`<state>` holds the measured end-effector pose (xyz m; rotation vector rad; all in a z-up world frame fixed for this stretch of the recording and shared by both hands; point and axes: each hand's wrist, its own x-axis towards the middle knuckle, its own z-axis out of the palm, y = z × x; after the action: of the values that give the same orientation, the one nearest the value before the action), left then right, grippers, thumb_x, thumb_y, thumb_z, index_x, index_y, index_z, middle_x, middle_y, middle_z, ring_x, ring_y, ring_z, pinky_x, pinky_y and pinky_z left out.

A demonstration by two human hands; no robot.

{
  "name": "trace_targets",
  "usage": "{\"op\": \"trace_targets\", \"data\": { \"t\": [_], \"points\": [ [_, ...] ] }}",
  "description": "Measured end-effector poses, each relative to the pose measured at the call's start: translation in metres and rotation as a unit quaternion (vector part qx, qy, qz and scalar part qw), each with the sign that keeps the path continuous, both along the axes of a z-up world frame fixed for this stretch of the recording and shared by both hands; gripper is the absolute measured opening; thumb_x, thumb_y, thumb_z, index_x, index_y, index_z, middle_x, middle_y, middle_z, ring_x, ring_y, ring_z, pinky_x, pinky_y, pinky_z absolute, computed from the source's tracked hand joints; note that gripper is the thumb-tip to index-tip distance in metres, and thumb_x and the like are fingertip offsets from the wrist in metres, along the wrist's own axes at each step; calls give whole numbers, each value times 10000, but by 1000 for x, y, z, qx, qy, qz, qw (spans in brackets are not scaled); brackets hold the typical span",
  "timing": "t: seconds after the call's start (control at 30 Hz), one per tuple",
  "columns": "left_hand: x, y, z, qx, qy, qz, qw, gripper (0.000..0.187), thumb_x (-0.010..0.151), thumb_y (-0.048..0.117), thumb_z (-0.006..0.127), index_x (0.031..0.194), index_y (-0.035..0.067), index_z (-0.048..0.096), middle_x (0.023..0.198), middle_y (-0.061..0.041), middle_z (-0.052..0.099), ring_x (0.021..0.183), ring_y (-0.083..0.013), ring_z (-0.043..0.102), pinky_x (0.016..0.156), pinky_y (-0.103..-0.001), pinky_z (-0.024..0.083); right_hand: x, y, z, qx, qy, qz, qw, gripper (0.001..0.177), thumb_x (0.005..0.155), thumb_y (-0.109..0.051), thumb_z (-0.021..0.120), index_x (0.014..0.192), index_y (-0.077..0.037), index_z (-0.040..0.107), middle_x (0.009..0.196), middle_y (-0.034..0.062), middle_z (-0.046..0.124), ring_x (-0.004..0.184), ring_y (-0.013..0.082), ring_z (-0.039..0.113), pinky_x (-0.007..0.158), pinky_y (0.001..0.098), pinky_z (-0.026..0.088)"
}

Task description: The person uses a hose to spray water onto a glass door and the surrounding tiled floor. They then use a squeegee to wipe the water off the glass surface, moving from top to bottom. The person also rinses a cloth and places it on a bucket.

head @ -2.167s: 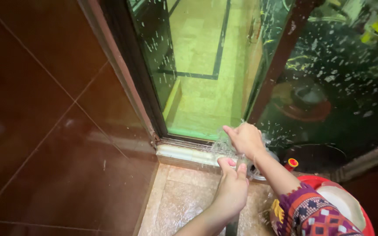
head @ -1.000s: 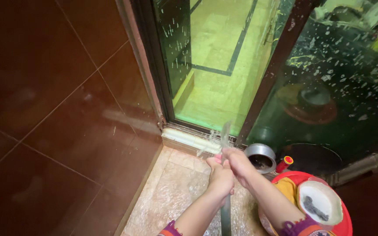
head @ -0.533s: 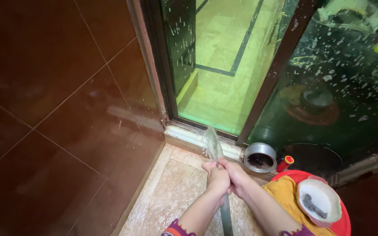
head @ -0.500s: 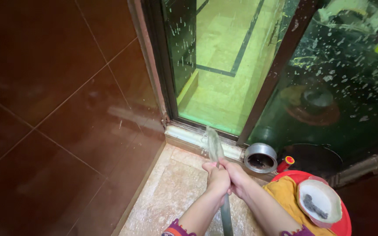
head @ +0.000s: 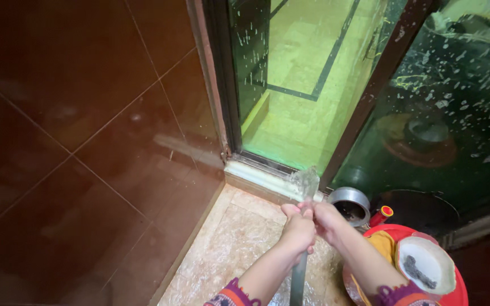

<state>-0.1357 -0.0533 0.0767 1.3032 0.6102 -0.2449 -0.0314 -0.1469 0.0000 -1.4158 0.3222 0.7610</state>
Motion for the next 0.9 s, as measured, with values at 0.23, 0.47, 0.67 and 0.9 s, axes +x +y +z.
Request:
{"op": "trace_targets", "data": {
  "t": [0.23, 0.47, 0.67, 0.9],
  "points": [
    [-19, 5, 61, 129, -31, -24, 991, 234, 1062, 322, 442, 1202, 192, 308, 848, -150, 613, 508, -215, 552, 440, -379, 435, 28, 23, 33, 25, -98, -34, 994, 247, 999, -112, 567, 1119, -4, 754, 876, 60, 644, 734, 135, 579, 653, 288, 511],
    [-23, 16, 78, 176, -127, -40, 975, 247, 1065, 300, 449, 1232, 188, 306, 836, -170, 626, 648, -246, 627, 601, -399, 465, 51, 43, 72, -31, -184, -5, 982, 230, 973, -157, 618, 1078, -58, 797, 772, -17, 626, 618, 91, 480, 545, 259, 428],
    [-26, 25, 98, 115, -142, -57, 981, 241, 1057, 274, 446, 1218, 180, 293, 767, -108, 575, 626, -201, 560, 582, -395, 453, 64, 46, 109, -107, -262, 16, 959, 426, 1043, -390, 632, 860, -15, 715, 684, 62, 504, 568, 148, 427, 512, 305, 361],
    [6, 34, 95, 118, -153, 3, 981, 245, 1065, 279, 450, 1220, 156, 306, 875, -140, 620, 743, -242, 625, 671, -410, 499, 57, 58, 88, 107, -167, -67, 978, 200, 1009, -193, 575, 1091, -35, 665, 876, 52, 602, 725, 156, 577, 635, 316, 511]
  ]
}}
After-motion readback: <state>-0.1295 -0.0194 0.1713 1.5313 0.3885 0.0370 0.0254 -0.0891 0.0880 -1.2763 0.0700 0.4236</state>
